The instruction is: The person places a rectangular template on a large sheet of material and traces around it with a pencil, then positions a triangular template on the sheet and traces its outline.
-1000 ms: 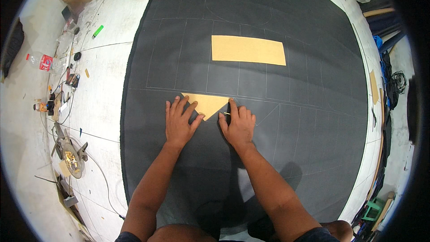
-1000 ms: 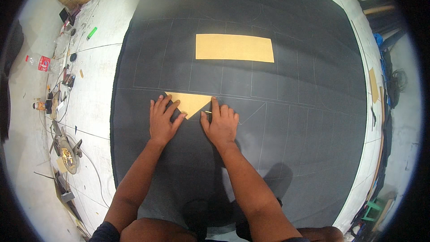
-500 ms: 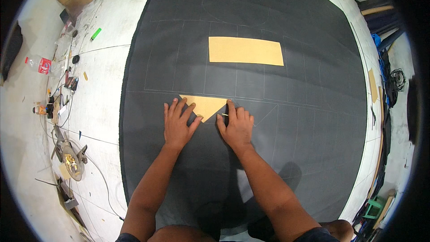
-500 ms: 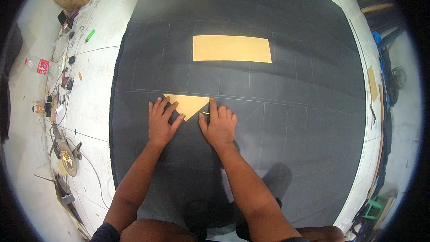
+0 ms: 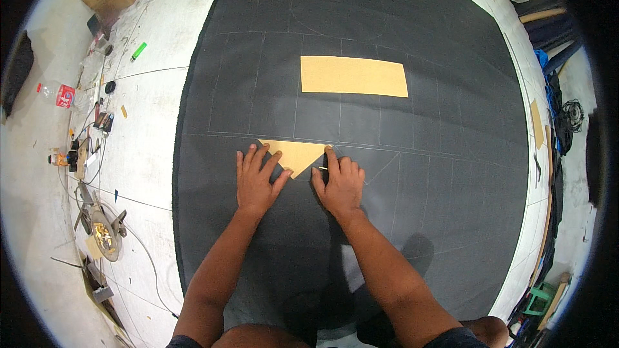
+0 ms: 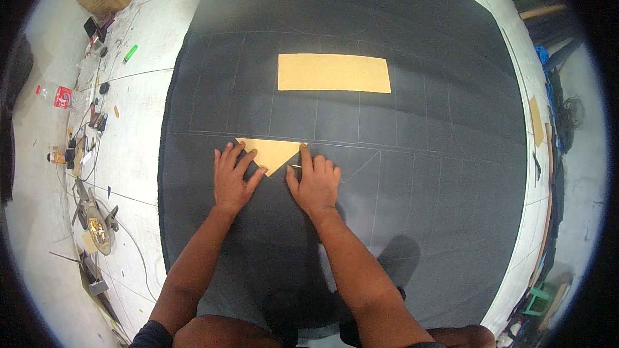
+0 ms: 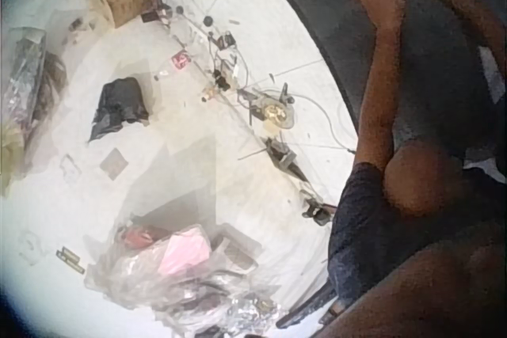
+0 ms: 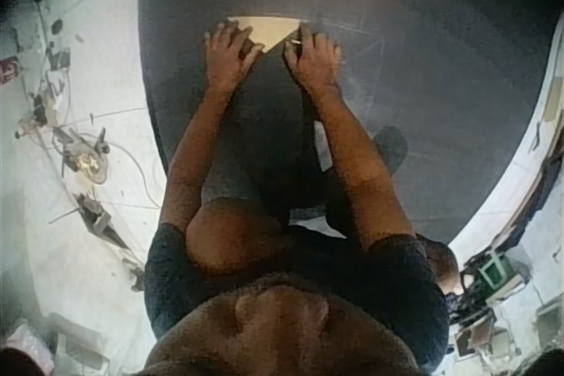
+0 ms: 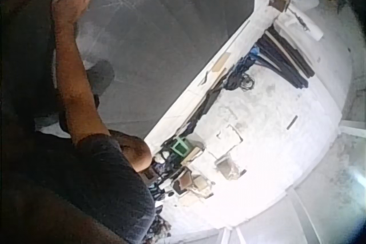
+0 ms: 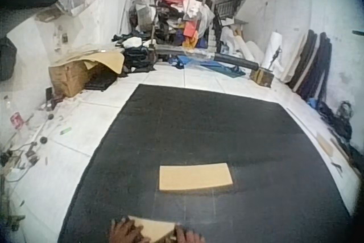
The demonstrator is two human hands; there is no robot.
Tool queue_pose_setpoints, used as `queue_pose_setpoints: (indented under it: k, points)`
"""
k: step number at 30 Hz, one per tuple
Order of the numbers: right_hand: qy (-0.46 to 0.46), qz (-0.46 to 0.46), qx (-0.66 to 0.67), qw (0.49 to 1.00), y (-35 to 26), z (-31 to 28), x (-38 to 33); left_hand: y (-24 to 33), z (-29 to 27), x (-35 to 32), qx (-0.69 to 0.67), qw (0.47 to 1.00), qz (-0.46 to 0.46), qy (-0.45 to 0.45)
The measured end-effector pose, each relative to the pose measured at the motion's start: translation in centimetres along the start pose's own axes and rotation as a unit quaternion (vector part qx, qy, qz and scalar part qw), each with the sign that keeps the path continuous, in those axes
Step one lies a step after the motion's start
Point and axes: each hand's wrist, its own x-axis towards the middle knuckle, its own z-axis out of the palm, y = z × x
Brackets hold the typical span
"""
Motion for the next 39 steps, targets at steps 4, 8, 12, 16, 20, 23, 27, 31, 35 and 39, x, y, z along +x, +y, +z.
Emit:
queue_pose_setpoints:
  k: [4, 8, 12, 16, 20, 23, 27, 31, 35, 39]
  points:
    - [0.024, -0.008, 0.008, 1.000, 0.06, 0.19, 0.00, -0.06, 0.00, 0.02, 0.000, 1.000, 0.000, -0.006]
    - [0.012, -0.006, 0.005, 1.000, 0.17, 0.16, -0.12, -0.09, 0.13, -0.09, -0.004, 1.000, -0.003, -0.004]
    - [0.006, -0.011, 0.002, 1.000, 0.29, 0.07, -0.18, -0.16, 0.30, -0.11, 0.002, 1.000, 0.002, 0.005]
    - [0.016, -0.014, 0.009, 1.000, 0.27, 0.13, -0.12, -0.20, 0.36, -0.11, 0.000, 1.000, -0.002, 0.001]
    - [-0.002, -0.003, 0.008, 1.000, 0.26, 0.14, -0.14, -0.18, 0.34, -0.13, -0.002, 1.000, -0.005, -0.005]
    - [0.008, -0.008, 0.010, 1.000, 0.25, 0.10, -0.16, -0.18, 0.30, -0.15, -0.001, 1.000, -0.004, -0.005]
    - [0.021, -0.012, 0.002, 1.000, 0.18, 0.07, -0.15, -0.13, 0.30, -0.14, -0.002, 1.000, -0.002, 0.000]
    - [0.023, -0.009, 0.014, 1.000, 0.21, 0.07, -0.16, -0.11, 0.30, -0.14, -0.001, 1.000, -0.002, -0.002]
    - [0.006, -0.007, 0.001, 1.000, 0.30, 0.09, -0.12, -0.11, 0.32, -0.08, -0.004, 1.000, -0.001, 0.005]
    - [0.001, -0.006, 0.010, 1.000, 0.25, -0.06, 0.03, -0.11, 0.27, 0.03, -0.008, 1.000, 0.002, 0.010]
